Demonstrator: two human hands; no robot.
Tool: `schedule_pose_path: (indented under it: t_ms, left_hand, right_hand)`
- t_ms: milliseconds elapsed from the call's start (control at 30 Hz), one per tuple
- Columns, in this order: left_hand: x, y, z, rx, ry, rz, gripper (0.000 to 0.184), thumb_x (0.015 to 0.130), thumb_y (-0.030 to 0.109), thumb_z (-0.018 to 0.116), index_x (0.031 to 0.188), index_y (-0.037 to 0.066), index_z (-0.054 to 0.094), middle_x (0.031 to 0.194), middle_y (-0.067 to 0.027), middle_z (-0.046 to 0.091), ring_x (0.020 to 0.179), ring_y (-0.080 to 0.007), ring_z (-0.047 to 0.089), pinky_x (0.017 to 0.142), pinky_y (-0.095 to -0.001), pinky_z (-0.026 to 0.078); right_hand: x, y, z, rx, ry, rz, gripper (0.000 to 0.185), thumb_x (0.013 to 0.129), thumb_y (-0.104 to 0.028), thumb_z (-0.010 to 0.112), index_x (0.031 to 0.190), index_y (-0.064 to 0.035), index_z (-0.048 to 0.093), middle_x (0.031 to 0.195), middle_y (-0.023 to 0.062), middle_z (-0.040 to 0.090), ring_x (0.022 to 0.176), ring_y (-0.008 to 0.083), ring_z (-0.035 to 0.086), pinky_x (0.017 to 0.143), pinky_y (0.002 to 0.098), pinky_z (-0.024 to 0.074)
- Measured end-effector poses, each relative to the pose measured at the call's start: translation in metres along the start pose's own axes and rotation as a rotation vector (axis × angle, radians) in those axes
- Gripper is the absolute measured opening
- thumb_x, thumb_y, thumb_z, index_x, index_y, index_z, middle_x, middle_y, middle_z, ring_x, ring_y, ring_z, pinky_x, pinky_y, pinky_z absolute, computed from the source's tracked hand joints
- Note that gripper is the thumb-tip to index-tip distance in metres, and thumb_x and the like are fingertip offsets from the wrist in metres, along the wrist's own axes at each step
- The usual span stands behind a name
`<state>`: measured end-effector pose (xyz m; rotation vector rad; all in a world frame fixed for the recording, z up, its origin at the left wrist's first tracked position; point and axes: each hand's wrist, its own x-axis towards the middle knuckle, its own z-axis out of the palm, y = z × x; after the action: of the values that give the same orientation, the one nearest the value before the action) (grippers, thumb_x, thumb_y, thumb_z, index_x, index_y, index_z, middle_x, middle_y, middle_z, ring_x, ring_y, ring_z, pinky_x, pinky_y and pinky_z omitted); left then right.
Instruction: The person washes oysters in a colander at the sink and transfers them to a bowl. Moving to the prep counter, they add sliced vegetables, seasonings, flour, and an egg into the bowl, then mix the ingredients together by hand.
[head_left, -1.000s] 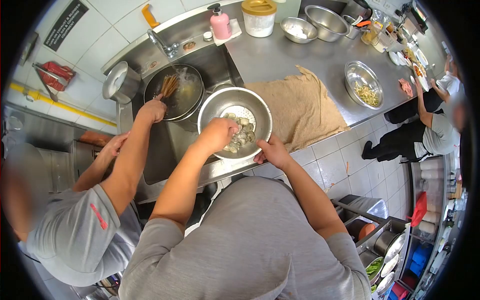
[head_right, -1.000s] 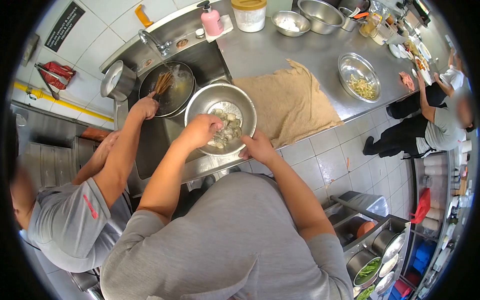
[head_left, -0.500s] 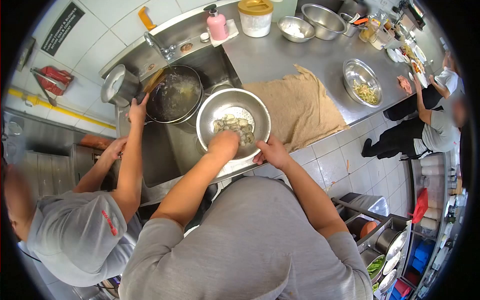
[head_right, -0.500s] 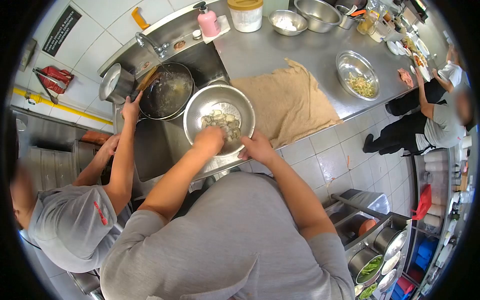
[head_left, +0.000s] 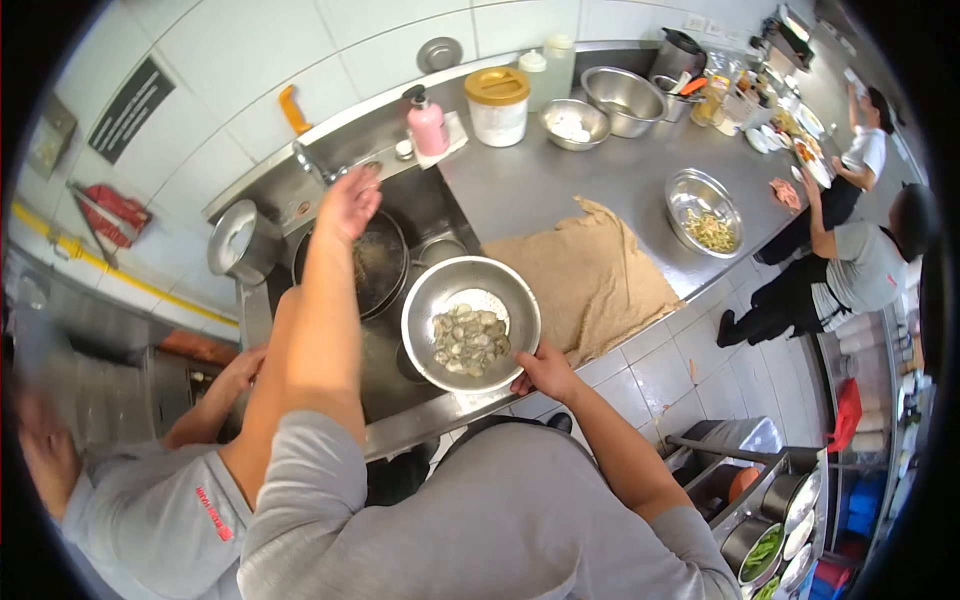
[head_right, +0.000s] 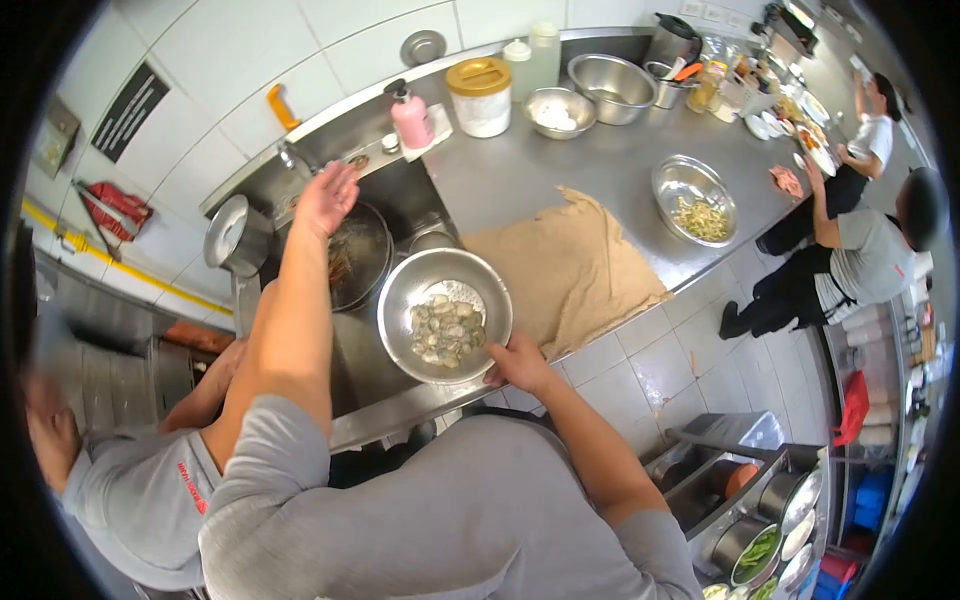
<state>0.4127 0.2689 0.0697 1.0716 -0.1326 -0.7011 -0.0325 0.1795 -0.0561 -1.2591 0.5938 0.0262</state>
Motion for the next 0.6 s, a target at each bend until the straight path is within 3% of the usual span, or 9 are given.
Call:
schedule_pose_path:
  t_ms: [67, 133, 200, 267, 333, 433, 500, 533, 600]
  left_hand:
    - [0.100, -0.003, -0.074, -0.412, 0.260, -0.192, 0.023, 0.096, 0.021, 0.068, 0.112, 0.005, 0.066, 0.117, -0.0147, 0.067, 0.104, -0.0240, 0.067, 0.075, -0.0305, 0.058]
    - [0.176, -0.003, -0.130, -0.266, 0.359, -0.060, 0.017, 0.098, 0.022, 0.066, 0.110, 0.009, 0.066, 0.098, -0.0100, 0.068, 0.079, -0.0163, 0.065, 0.059, -0.0212, 0.051]
    - [0.178, 0.013, -0.130, -0.244, 0.270, 0.126, 0.015, 0.100, 0.023, 0.063, 0.109, 0.013, 0.067, 0.079, -0.0016, 0.061, 0.058, -0.0109, 0.053, 0.046, -0.0181, 0.038]
    - [0.159, 0.030, -0.113, -0.108, 0.085, 0.195, 0.011, 0.099, 0.023, 0.063, 0.107, 0.017, 0.068, 0.069, 0.0053, 0.051, 0.052, -0.0075, 0.046, 0.043, -0.0202, 0.031]
    - [0.127, 0.030, -0.074, 0.084, 0.336, 0.220, 0.013, 0.097, 0.025, 0.065, 0.108, 0.020, 0.068, 0.071, 0.0062, 0.053, 0.053, -0.0073, 0.047, 0.044, -0.0194, 0.030]
    - [0.148, 0.026, -0.104, 0.124, 0.355, 0.168, 0.012, 0.093, 0.023, 0.069, 0.103, 0.017, 0.066, 0.071, 0.0056, 0.053, 0.054, -0.0072, 0.047, 0.046, -0.0213, 0.034]
    - [0.188, 0.025, -0.149, 0.042, 0.125, -0.019, 0.017, 0.091, 0.016, 0.070, 0.106, 0.010, 0.066, 0.076, 0.0003, 0.059, 0.057, -0.0120, 0.052, 0.051, -0.0266, 0.045]
    - [0.179, 0.029, -0.138, 0.044, 0.124, -0.011, 0.017, 0.091, 0.016, 0.070, 0.106, 0.010, 0.066, 0.076, 0.0003, 0.059, 0.057, -0.0120, 0.052, 0.051, -0.0266, 0.045]
    - [0.114, 0.029, -0.093, -0.120, -0.519, -0.225, 0.021, 0.090, 0.008, 0.070, 0.109, 0.002, 0.065, 0.086, -0.0072, 0.068, 0.066, -0.0180, 0.063, 0.063, -0.0337, 0.058]
  right_hand:
    - [0.000, -0.001, 0.000, -0.023, 0.020, -0.014, 0.040, 0.102, -0.020, 0.051, 0.132, 0.0056, 0.045, 0.077, 0.0165, 0.069, 0.062, 0.0213, 0.070, 0.053, 0.0323, 0.0593]
    - [-0.003, -0.003, 0.003, -0.059, 0.038, -0.009, 0.039, 0.102, -0.021, 0.051, 0.130, 0.0055, 0.047, 0.077, 0.0161, 0.070, 0.062, 0.0213, 0.071, 0.055, 0.0324, 0.0599]
    - [-0.002, 0.002, 0.000, -0.065, 0.060, 0.008, 0.038, 0.102, -0.021, 0.053, 0.129, 0.0050, 0.048, 0.078, 0.0156, 0.070, 0.062, 0.0212, 0.071, 0.055, 0.0323, 0.0600]
    - [-0.006, -0.002, 0.004, -0.061, 0.036, -0.034, 0.037, 0.101, -0.020, 0.054, 0.128, 0.0046, 0.050, 0.080, 0.0154, 0.071, 0.062, 0.0210, 0.071, 0.055, 0.0320, 0.0597]
    - [-0.009, -0.002, 0.005, -0.072, 0.081, -0.016, 0.036, 0.100, -0.018, 0.054, 0.128, 0.0045, 0.049, 0.082, 0.0151, 0.071, 0.062, 0.0209, 0.071, 0.054, 0.0320, 0.0597]
    - [-0.017, -0.015, 0.008, -0.109, 0.081, -0.036, 0.034, 0.099, -0.017, 0.053, 0.126, 0.0041, 0.050, 0.082, 0.0149, 0.070, 0.063, 0.0209, 0.072, 0.053, 0.0325, 0.0595]
    - [-0.014, -0.011, 0.006, -0.102, 0.075, -0.018, 0.035, 0.099, -0.017, 0.053, 0.127, 0.0041, 0.049, 0.084, 0.0153, 0.070, 0.063, 0.0211, 0.072, 0.053, 0.0327, 0.0593]
    - [-0.011, -0.010, 0.006, -0.098, 0.054, 0.014, 0.036, 0.098, -0.016, 0.053, 0.128, 0.0040, 0.049, 0.085, 0.0157, 0.070, 0.062, 0.0212, 0.072, 0.052, 0.0328, 0.0591]
    - [-0.011, -0.008, 0.011, -0.082, 0.109, -0.020, 0.033, 0.098, -0.016, 0.053, 0.125, 0.0044, 0.051, 0.083, 0.0161, 0.070, 0.060, 0.0218, 0.071, 0.051, 0.0332, 0.0587]
